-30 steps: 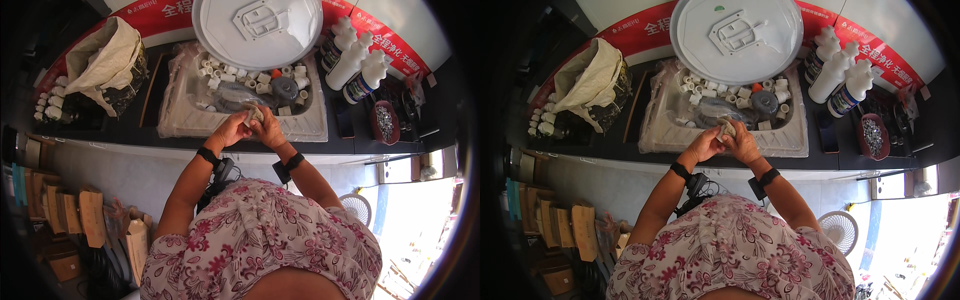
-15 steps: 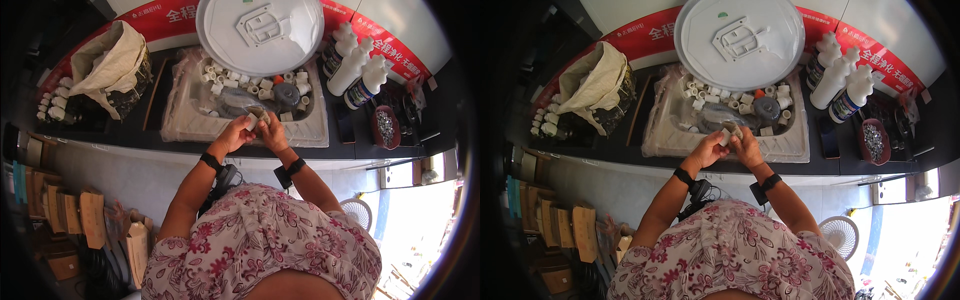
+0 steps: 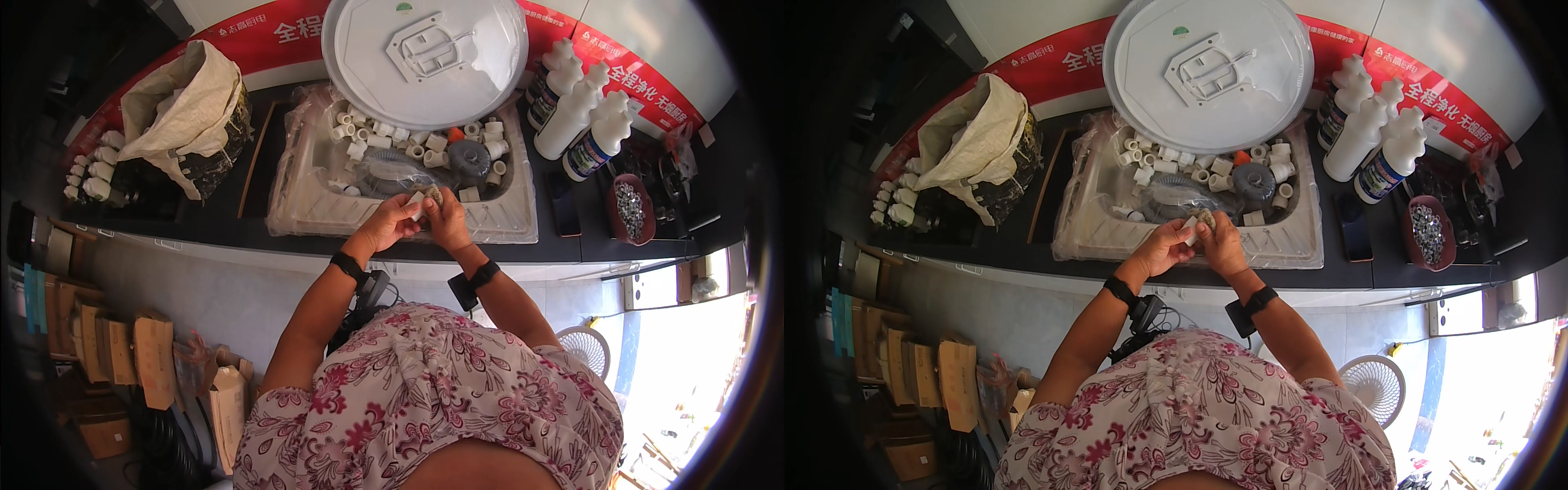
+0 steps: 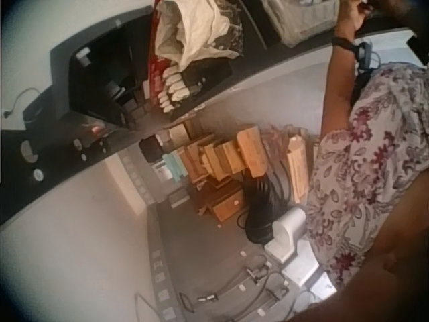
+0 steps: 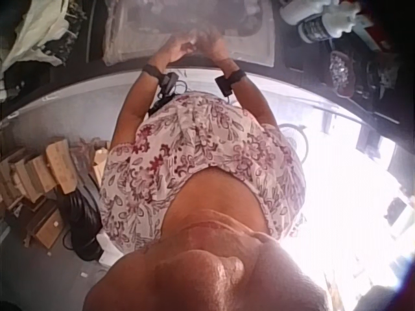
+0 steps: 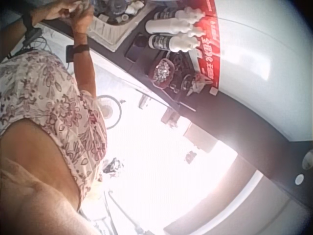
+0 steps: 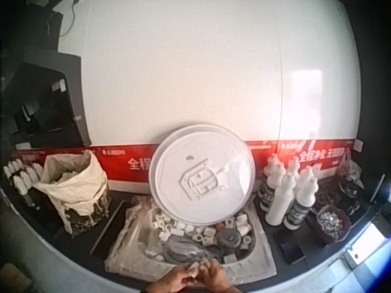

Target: The person fits white PVC pipe joints together by hand on a cluttered counter. They pick up individual elbow and straight connectors, insert one into another, and place the assembled components back onto the surface among other plumbing supplies.

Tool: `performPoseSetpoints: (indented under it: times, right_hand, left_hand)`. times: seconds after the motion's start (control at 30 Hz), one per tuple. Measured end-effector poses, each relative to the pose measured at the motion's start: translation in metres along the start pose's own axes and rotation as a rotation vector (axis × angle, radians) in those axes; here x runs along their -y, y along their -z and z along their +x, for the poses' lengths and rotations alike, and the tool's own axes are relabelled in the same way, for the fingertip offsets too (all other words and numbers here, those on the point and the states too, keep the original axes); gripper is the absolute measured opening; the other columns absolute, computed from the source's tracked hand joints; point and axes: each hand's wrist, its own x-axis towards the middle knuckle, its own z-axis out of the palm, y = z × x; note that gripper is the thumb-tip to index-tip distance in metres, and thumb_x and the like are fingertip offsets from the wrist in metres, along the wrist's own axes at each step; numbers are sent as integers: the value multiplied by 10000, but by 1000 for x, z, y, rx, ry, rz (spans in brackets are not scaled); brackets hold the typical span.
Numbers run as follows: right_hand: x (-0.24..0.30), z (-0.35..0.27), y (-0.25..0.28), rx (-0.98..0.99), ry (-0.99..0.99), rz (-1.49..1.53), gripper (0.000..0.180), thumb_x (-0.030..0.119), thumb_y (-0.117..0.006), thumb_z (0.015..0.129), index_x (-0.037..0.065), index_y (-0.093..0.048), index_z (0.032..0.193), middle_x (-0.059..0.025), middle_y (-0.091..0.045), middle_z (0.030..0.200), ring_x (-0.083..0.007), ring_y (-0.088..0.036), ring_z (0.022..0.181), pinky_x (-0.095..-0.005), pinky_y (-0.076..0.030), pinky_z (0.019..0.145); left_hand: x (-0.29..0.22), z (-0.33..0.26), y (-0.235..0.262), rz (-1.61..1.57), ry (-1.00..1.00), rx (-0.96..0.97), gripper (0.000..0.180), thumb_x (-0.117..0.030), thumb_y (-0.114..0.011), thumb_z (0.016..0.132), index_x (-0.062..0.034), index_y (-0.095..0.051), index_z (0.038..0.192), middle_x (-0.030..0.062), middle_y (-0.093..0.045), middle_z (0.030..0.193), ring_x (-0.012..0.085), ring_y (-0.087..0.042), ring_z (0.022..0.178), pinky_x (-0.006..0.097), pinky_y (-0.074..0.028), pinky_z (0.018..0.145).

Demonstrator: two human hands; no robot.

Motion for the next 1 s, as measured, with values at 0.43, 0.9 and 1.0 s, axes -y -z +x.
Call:
performPoseSetpoints:
  times: [0.43, 0.9, 1.0]
  right_hand:
    - [0, 1, 0, 9, 127, -8, 341, 282, -586, 788, 16, -484, 974, -178, -523, 870, -365, -519, 796, -387, -423, 676]
    - [9, 1, 2, 11, 203, -19, 380, 311, -566, 805, 13, -484, 1027, -178, -523, 901, -355, -526, 816, -372, -427, 701]
    - [4, 0, 3, 40, 161, 4, 382, 318, -564, 805, 12, -486, 1021, -180, -519, 911, -358, -524, 815, -377, -425, 701]
  left_hand:
    - [3, 0, 5, -169, 8, 13, 312, -352, -548, 821, -95, -506, 993, 27, -551, 845, 139, -518, 657, 239, -422, 563]
    - [2, -5, 1, -159, -45, -18, 290, -354, -547, 822, -88, -525, 935, 30, -547, 815, 138, -512, 639, 239, -409, 547]
    - [0, -4, 0, -131, -14, 32, 306, -368, -557, 817, -88, -525, 938, 23, -545, 822, 136, -508, 639, 236, -412, 551]
